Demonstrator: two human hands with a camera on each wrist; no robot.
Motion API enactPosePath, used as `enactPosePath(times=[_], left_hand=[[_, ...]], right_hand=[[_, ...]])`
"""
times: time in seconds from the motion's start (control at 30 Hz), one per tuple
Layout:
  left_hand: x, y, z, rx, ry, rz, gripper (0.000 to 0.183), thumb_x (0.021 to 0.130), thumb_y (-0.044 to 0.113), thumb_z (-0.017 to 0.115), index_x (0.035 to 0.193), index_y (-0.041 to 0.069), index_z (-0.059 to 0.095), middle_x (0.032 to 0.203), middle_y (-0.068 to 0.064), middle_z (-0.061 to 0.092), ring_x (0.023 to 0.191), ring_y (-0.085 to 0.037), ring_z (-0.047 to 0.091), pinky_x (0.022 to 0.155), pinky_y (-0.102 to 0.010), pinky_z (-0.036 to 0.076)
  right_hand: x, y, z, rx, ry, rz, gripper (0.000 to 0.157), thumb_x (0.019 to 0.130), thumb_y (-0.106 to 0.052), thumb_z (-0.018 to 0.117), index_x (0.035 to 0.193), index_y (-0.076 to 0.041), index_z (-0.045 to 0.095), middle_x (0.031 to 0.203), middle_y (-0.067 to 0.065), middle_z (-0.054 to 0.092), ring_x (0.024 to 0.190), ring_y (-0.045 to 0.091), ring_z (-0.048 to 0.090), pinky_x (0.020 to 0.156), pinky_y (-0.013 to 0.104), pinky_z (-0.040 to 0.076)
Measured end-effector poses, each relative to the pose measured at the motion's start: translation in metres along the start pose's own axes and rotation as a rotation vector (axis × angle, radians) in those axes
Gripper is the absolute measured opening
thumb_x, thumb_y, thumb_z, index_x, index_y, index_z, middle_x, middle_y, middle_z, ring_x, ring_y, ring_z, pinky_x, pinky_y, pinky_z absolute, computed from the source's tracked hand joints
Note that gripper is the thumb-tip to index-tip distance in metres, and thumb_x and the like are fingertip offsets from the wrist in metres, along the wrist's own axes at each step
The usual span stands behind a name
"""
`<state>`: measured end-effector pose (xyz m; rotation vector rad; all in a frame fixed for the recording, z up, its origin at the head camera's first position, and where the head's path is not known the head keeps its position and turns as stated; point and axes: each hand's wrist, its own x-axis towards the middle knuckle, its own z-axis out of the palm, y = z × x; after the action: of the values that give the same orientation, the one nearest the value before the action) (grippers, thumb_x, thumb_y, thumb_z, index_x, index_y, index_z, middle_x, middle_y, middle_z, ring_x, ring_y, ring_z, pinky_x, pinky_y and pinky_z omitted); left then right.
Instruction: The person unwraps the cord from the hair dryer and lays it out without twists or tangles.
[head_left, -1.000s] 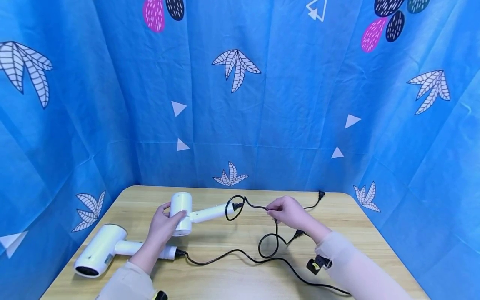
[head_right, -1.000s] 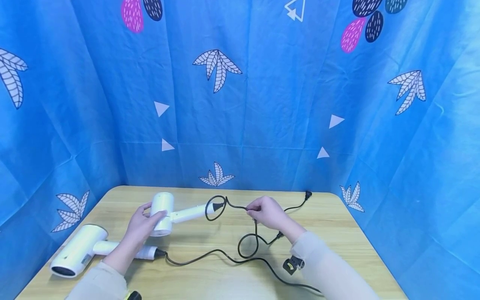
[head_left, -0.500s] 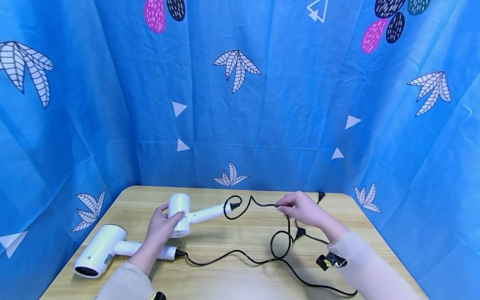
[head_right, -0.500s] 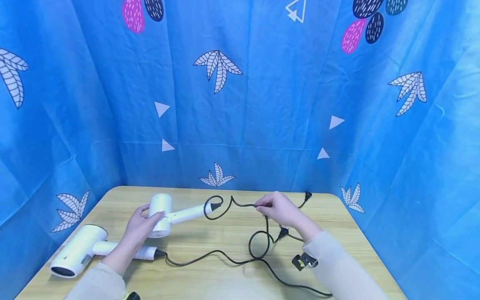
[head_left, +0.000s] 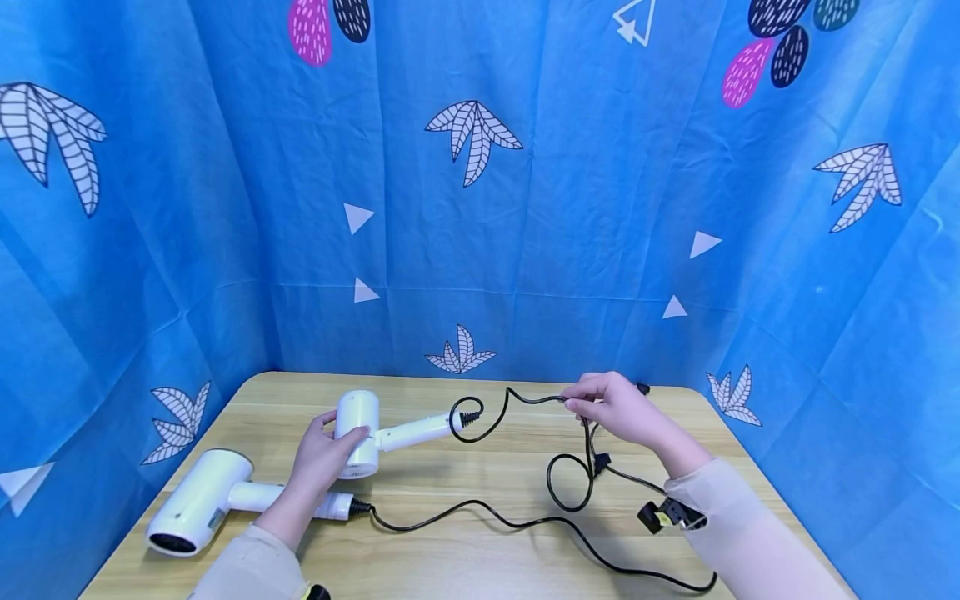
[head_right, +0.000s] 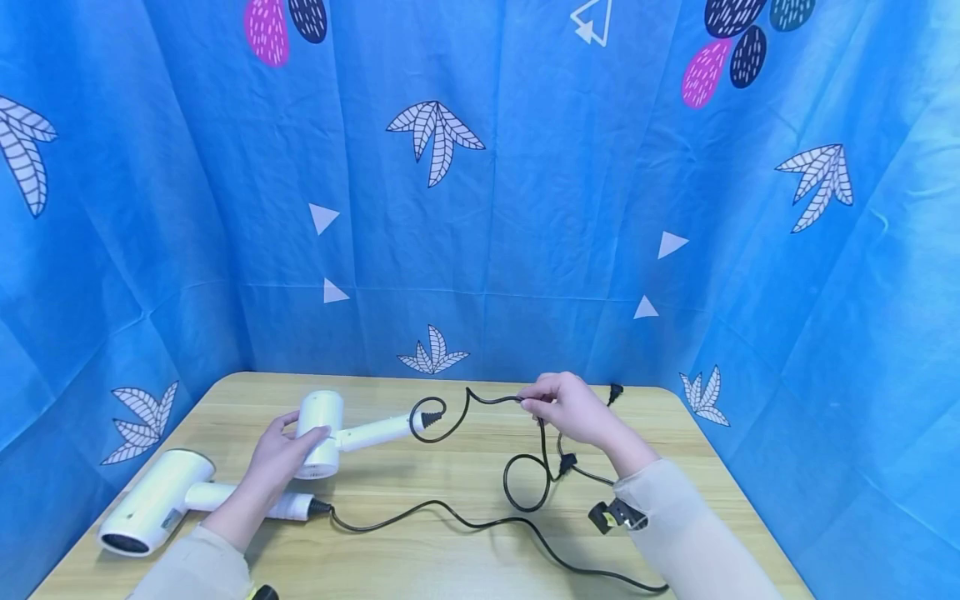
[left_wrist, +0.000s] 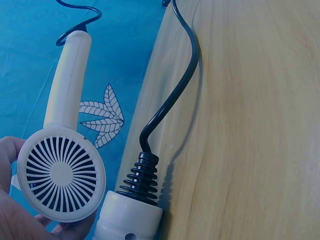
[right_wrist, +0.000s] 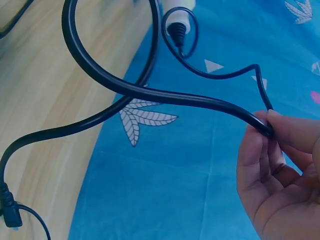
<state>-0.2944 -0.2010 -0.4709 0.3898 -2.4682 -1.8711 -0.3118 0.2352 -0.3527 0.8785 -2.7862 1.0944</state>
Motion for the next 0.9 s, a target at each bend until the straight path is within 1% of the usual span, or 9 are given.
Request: enactPosePath(times=[0.13, 0.23, 0.4, 0.57, 0.67, 0.73, 0.9], left_hand=[[0.001, -0.002, -0.001, 0.012, -0.006, 0.0, 0.095, 0.091, 0.044, 0.069, 0.156, 0.0, 0.017, 0.139, -0.03, 0.044, 0.118, -0.041, 0.055, 0.093, -0.046, 0.05], [0.001, -0.002, -0.002, 0.015, -0.011, 0.006, 0.093, 0.091, 0.042, 0.069, 0.156, -0.001, 0.018, 0.14, -0.031, 0.045, 0.118, -0.041, 0.056, 0.093, -0.046, 0.051], [0.002, -0.003, -0.003, 0.023, -0.016, 0.004, 0.09, 0.091, 0.04, 0.07, 0.155, 0.0, 0.021, 0.138, -0.03, 0.046, 0.117, -0.04, 0.055, 0.091, -0.045, 0.052], [0.002, -0.003, -0.005, 0.052, -0.02, 0.006, 0.088, 0.09, 0.04, 0.071, 0.155, 0.001, 0.025, 0.139, -0.03, 0.047, 0.118, -0.04, 0.055, 0.091, -0.046, 0.052], [0.003, -0.004, -0.007, 0.079, -0.023, 0.01, 0.088, 0.09, 0.042, 0.071, 0.154, 0.001, 0.026, 0.141, -0.031, 0.046, 0.119, -0.04, 0.055, 0.093, -0.047, 0.052], [0.004, -0.004, -0.009, 0.092, -0.026, 0.01, 0.088, 0.09, 0.042, 0.071, 0.154, 0.002, 0.027, 0.142, -0.032, 0.046, 0.12, -0.041, 0.055, 0.094, -0.048, 0.051], [0.004, -0.007, -0.015, 0.105, -0.034, 0.022, 0.085, 0.09, 0.039, 0.072, 0.154, 0.002, 0.028, 0.142, -0.032, 0.046, 0.119, -0.04, 0.056, 0.091, -0.044, 0.053]], right_hand=[[0.001, -0.001, -0.003, 0.023, 0.044, -0.012, 0.019, 0.096, -0.01, 0.067, 0.111, -0.003, 0.076, 0.081, 0.0, 0.064, 0.07, 0.015, 0.056, 0.059, 0.028, 0.048], [0.001, -0.002, -0.005, 0.038, 0.078, -0.027, 0.017, 0.096, -0.01, 0.067, 0.108, -0.003, 0.076, 0.082, 0.001, 0.064, 0.073, 0.016, 0.057, 0.061, 0.028, 0.049], [0.003, -0.001, -0.005, 0.058, 0.137, -0.037, 0.015, 0.096, -0.008, 0.066, 0.106, -0.001, 0.076, 0.084, 0.005, 0.066, 0.074, 0.017, 0.061, 0.064, 0.027, 0.052], [0.003, 0.003, -0.005, 0.095, 0.204, -0.005, 0.017, 0.096, -0.004, 0.065, 0.107, 0.004, 0.074, 0.087, 0.009, 0.066, 0.074, 0.019, 0.065, 0.067, 0.029, 0.056], [0.003, 0.005, -0.006, 0.12, 0.233, 0.029, 0.018, 0.097, -0.006, 0.065, 0.109, 0.004, 0.073, 0.088, 0.01, 0.066, 0.075, 0.022, 0.066, 0.068, 0.031, 0.057], [0.002, 0.006, -0.006, 0.126, 0.25, 0.047, 0.02, 0.097, -0.008, 0.065, 0.111, 0.004, 0.073, 0.088, 0.009, 0.067, 0.075, 0.022, 0.066, 0.068, 0.03, 0.057], [0.001, 0.012, -0.008, 0.152, 0.284, 0.067, 0.02, 0.098, -0.008, 0.064, 0.112, 0.005, 0.072, 0.09, 0.01, 0.066, 0.076, 0.025, 0.068, 0.07, 0.029, 0.058]])
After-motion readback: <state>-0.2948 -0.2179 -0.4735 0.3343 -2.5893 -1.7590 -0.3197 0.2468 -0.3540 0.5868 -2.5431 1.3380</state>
